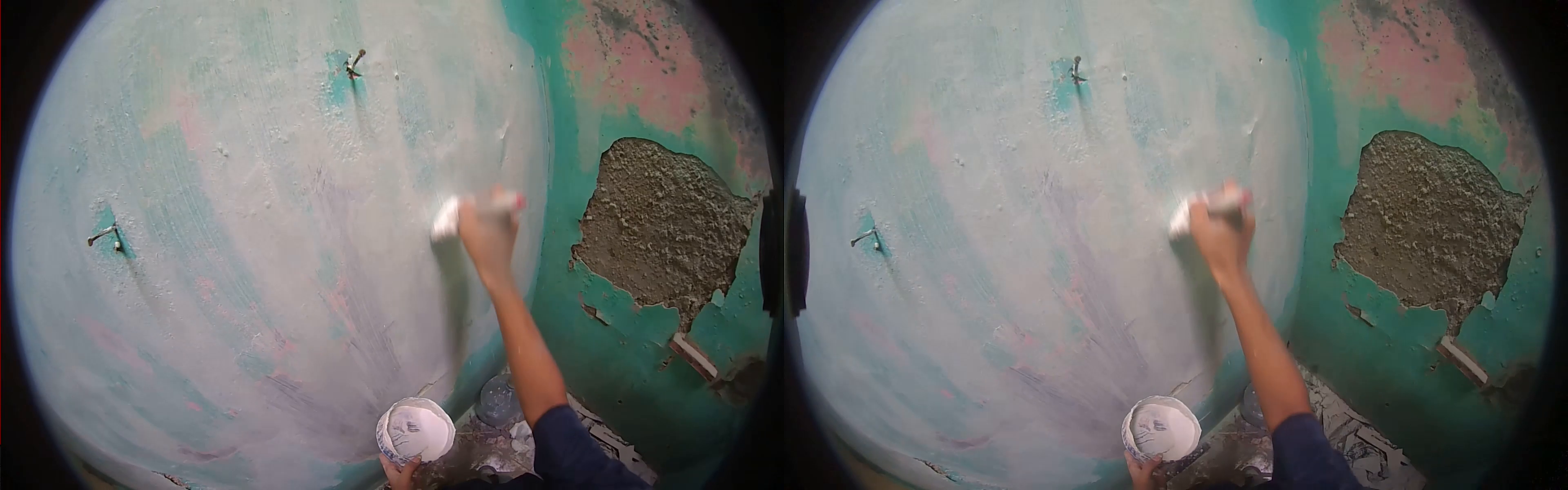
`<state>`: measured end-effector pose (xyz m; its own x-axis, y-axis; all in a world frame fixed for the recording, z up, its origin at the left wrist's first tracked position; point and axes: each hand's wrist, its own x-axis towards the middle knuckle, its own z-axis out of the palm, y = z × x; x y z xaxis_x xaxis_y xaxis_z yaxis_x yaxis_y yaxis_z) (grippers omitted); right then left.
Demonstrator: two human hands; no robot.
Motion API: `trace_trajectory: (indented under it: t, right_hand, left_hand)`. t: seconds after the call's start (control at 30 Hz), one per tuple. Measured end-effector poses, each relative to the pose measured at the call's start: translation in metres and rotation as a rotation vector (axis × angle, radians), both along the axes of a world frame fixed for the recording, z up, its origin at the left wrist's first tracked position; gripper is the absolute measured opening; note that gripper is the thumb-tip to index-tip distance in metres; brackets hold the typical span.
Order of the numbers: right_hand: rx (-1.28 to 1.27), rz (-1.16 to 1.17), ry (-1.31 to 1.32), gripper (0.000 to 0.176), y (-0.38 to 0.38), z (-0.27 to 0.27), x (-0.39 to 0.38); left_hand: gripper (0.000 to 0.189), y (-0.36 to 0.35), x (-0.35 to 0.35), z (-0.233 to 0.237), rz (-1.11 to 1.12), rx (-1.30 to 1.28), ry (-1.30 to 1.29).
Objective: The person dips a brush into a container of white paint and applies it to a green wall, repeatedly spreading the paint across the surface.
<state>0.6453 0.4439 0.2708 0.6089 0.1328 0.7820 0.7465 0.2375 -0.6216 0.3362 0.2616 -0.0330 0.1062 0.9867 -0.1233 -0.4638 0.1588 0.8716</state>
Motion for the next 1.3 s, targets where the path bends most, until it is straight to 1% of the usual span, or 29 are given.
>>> trace_trajectory:
  t: [0.03, 0.07, 0.13, 0.17, 0.23, 0.27, 0.33, 0.4, 0.43, 0.47, 0.5, 0.57, 0.6, 0.67, 0.73, 0.77, 0.83, 0.87, 0.9, 0.93, 0.97, 1.0, 1.03, 1.07, 1.13, 1.17, 1.2, 1.27, 1.3]
  right_hand:
    - [0.046, -0.007, -0.005, 0.02, 0.007, 0.042, 0.001]
    - [0.112, 0.02, -0.056, 0.023, 0.01, 0.082, 0.003]
    - [0.111, 0.124, 0.011, 0.027, 0.014, 0.148, 0.006]
    - [0.119, 0.129, 0.005, 0.027, 0.018, 0.166, 0.004]
    - [0.267, 0.247, 0.095, 0.028, 0.024, 0.186, 0.002]
    - [0.267, 0.255, 0.091, 0.028, 0.025, 0.177, -0.001]
    - [0.346, 0.367, 0.188, 0.03, 0.023, 0.133, -0.012]
    - [0.426, 0.551, 0.452, 0.029, 0.021, 0.073, -0.024]
    - [0.437, 0.524, 0.476, 0.026, 0.025, 0.032, -0.026]
    - [0.414, 0.44, 0.474, 0.023, 0.041, -0.022, -0.018]
    - [0.378, 0.494, 0.643, 0.022, 0.022, -0.046, -0.028]
    - [0.207, 0.5, 0.611, 0.02, 0.013, -0.11, -0.021]
    - [0.211, 0.507, 0.61, 0.02, 0.004, -0.118, -0.018]
    - [0.038, 0.525, 0.452, 0.019, -0.015, -0.119, -0.009]
    - [-0.027, 0.54, 0.278, 0.026, -0.034, -0.079, 0.007]
    - [-0.045, 0.532, 0.191, 0.031, -0.044, -0.046, 0.014]
    - [0.003, 0.549, -0.101, 0.038, -0.036, 0.001, 0.043]
    - [0.03, 0.546, -0.217, 0.036, -0.041, 0.037, 0.049]
    - [0.138, 0.469, -0.406, 0.03, -0.026, 0.064, 0.062]
    - [0.311, 0.393, -0.666, 0.025, -0.008, 0.091, 0.083]
    - [0.371, 0.463, -0.678, 0.022, -0.004, 0.124, 0.08]
    - [0.329, 0.3, -0.758, 0.02, -0.002, 0.152, 0.082]
    - [0.267, 0.12, -0.831, 0.022, -0.006, 0.176, 0.08]
    - [0.271, 0.118, -0.835, 0.022, 0.002, 0.19, 0.08]
    - [0.351, 0.27, -0.917, 0.026, 0.017, 0.202, 0.083]
    - [0.251, 0.217, -0.951, 0.028, 0.023, 0.192, 0.083]
    - [0.354, 0.212, -0.999, 0.029, 0.024, 0.178, 0.08]
    - [0.23, 0.13, -1.028, 0.031, 0.013, 0.131, 0.073]
    - [0.211, 0.16, -1.047, 0.032, 0.013, 0.105, 0.074]
  left_hand:
    - [0.075, -0.001, -0.001, -0.006, 0.002, 0.008, 0.008]
    - [0.075, -0.002, -0.001, -0.013, 0.006, 0.013, 0.006]
    - [0.077, -0.003, 0.0, -0.027, -0.05, -0.024, -0.051]
    - [0.077, 0.001, 0.002, -0.03, -0.046, -0.016, -0.057]
    - [0.077, 0.002, 0.004, -0.031, -0.027, -0.049, -0.034]
    - [0.077, 0.002, 0.005, -0.032, -0.016, -0.069, -0.025]
    - [0.077, 0.001, 0.011, -0.031, 0.003, -0.107, -0.011]
    - [0.077, -0.002, 0.017, -0.027, 0.024, -0.148, 0.007]
    - [0.077, -0.004, 0.02, -0.026, 0.034, -0.168, 0.017]
    - [0.077, -0.006, 0.021, -0.024, 0.045, -0.188, 0.028]
    - [0.077, -0.006, 0.023, -0.023, 0.055, -0.204, 0.039]
    - [0.077, -0.01, 0.024, -0.02, 0.075, -0.241, 0.063]
    - [0.077, -0.011, 0.025, -0.019, 0.083, -0.256, 0.075]
    - [0.077, -0.015, 0.029, -0.02, 0.096, -0.266, 0.086]
    - [0.079, -0.02, 0.035, -0.026, 0.135, -0.124, 0.145]
    - [0.079, -0.018, 0.035, -0.026, 0.138, -0.119, 0.142]
    - [0.08, -0.02, 0.04, -0.024, 0.139, -0.132, 0.124]
    - [0.08, -0.022, 0.042, -0.023, 0.139, -0.14, 0.114]
    - [0.08, -0.023, 0.043, -0.022, 0.141, -0.148, 0.105]
    - [0.08, -0.023, 0.044, -0.02, 0.144, -0.153, 0.097]
    - [0.08, -0.022, 0.044, -0.018, 0.148, -0.155, 0.089]
    - [0.08, -0.02, 0.044, -0.016, 0.149, -0.156, 0.082]
    - [0.08, -0.018, 0.046, -0.013, 0.148, -0.159, 0.074]
    - [0.08, -0.018, 0.048, -0.011, 0.145, -0.164, 0.065]
    - [0.08, -0.019, 0.051, -0.006, 0.142, -0.179, 0.051]
    - [0.08, -0.019, 0.051, -0.004, 0.14, -0.186, 0.044]
    - [0.08, -0.019, 0.051, -0.001, 0.14, -0.193, 0.039]
    - [0.08, -0.019, 0.05, 0.005, 0.137, -0.206, 0.023]
    - [0.08, -0.019, 0.052, 0.007, 0.135, -0.213, 0.012]
